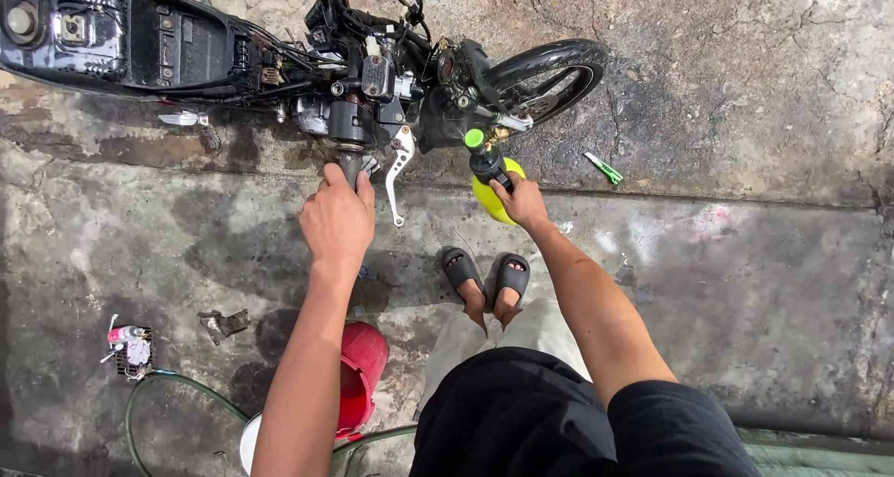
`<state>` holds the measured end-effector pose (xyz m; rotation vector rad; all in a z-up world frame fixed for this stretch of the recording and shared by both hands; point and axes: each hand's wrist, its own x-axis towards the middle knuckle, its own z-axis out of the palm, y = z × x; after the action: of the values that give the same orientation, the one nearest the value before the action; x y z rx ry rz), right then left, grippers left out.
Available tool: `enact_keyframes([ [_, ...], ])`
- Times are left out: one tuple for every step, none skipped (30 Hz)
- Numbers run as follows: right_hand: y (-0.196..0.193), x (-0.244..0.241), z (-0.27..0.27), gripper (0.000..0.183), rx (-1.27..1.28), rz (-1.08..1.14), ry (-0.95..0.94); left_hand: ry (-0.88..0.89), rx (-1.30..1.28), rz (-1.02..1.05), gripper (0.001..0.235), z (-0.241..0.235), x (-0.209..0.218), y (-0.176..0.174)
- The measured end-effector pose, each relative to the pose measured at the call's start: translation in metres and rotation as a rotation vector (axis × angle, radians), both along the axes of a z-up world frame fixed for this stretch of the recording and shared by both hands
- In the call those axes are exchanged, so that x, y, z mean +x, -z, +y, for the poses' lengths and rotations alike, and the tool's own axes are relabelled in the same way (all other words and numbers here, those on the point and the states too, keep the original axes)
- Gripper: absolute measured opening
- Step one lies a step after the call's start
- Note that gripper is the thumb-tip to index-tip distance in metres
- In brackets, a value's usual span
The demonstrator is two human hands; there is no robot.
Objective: The person uses a yellow spray bottle to apply a cleaning solution to a disassembled motorcycle. They spray the front wheel, engine, chain, and rear wheel area, occasionally touching the parts with their hands.
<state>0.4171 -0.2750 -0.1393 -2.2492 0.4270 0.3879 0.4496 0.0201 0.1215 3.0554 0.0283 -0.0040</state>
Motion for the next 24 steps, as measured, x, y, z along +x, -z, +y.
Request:
enact_keyframes([
  [0.014, -0.001, -0.002, 0.052, 0.004, 0.004, -0.001, -0.001, 0.004, 0.004, 0.038, -0.006, 0.001, -0.004],
  [0.027, -0.002, -0.004, 0.052, 0.006, -0.003, 0.063, -0.02, -0.006, -0.006, 0.038, -0.011, 0.002, -0.008],
  [0.041, -0.003, -0.006, 0.054, 0.007, -0.009, 0.13, -0.036, -0.016, -0.014, 0.037, -0.017, 0.003, -0.011],
  [0.048, -0.004, -0.009, 0.054, 0.009, -0.003, 0.131, -0.035, -0.013, -0.008, 0.037, -0.019, 0.003, -0.013],
  [0.055, -0.006, -0.013, 0.051, 0.012, 0.002, 0.088, -0.055, 0.006, -0.01, 0.038, -0.023, 0.003, -0.015],
  [0.062, -0.008, -0.018, 0.048, 0.015, 0.007, 0.045, -0.076, 0.026, -0.012, 0.039, -0.026, 0.003, -0.016],
  [0.065, -0.009, -0.018, 0.048, 0.017, 0.019, 0.043, -0.077, 0.028, -0.001, 0.039, -0.024, 0.003, -0.014],
  [0.067, -0.01, -0.018, 0.048, 0.024, 0.021, 0.115, -0.093, 0.065, -0.005, 0.041, -0.022, 0.003, -0.011],
  [0.07, -0.013, -0.018, 0.048, 0.032, 0.024, 0.188, -0.108, 0.103, -0.009, 0.044, -0.02, 0.002, -0.009],
  [0.067, -0.014, -0.022, 0.048, 0.033, 0.036, 0.187, -0.109, 0.107, 0.003, 0.044, -0.023, 0.0, -0.008],
  [0.064, -0.014, -0.024, 0.044, 0.046, 0.023, 0.105, -0.124, 0.081, -0.019, 0.044, -0.023, 0.0, -0.009],
  [0.06, -0.014, -0.026, 0.04, 0.059, 0.008, 0.024, -0.139, 0.056, -0.041, 0.047, -0.025, -0.001, -0.01],
  [0.067, -0.016, -0.028, 0.04, 0.064, 0.015, 0.031, -0.132, 0.061, -0.035, 0.047, -0.026, 0.0, -0.015],
  [0.075, -0.018, -0.029, 0.04, 0.084, 0.015, 0.101, -0.107, 0.063, -0.091, 0.05, -0.028, 0.001, -0.019],
  [0.082, -0.02, -0.031, 0.04, 0.104, 0.016, 0.171, -0.082, 0.065, -0.146, 0.052, -0.031, 0.001, -0.024],
  [0.079, -0.025, -0.036, 0.04, 0.107, 0.022, 0.178, -0.074, 0.068, -0.14, 0.052, -0.032, -0.002, -0.029],
  [0.077, -0.025, -0.039, 0.039, 0.108, 0.029, 0.128, 0.036, -0.007, -0.328, 0.051, -0.032, -0.002, -0.035],
  [0.074, -0.025, -0.042, 0.039, 0.109, 0.036, 0.077, 0.15, -0.083, -0.514, 0.051, -0.032, -0.002, -0.042],
  [0.09, -0.026, -0.045, 0.039, 0.113, 0.03, 0.082, 0.155, -0.08, -0.518, 0.051, -0.034, -0.005, -0.036],
  [0.106, -0.027, -0.048, 0.039, 0.098, 0.05, 0.126, 0.261, -0.033, -0.56, 0.043, -0.036, -0.008, -0.03],
  [0.121, -0.031, -0.052, 0.04, 0.08, 0.073, 0.174, 0.368, 0.011, -0.599, 0.037, -0.039, -0.011, -0.023],
  [0.122, -0.031, -0.056, 0.04, 0.081, 0.072, 0.18, 0.375, 0.01, -0.6, 0.037, -0.05, -0.009, -0.016],
  [0.123, -0.031, -0.058, 0.039, 0.065, 0.106, 0.126, 0.43, 0.029, -0.601, 0.029, -0.06, -0.008, -0.009],
  [0.124, -0.031, -0.061, 0.038, 0.049, 0.14, 0.072, 0.484, 0.048, -0.602, 0.023, -0.071, -0.006, -0.002],
])
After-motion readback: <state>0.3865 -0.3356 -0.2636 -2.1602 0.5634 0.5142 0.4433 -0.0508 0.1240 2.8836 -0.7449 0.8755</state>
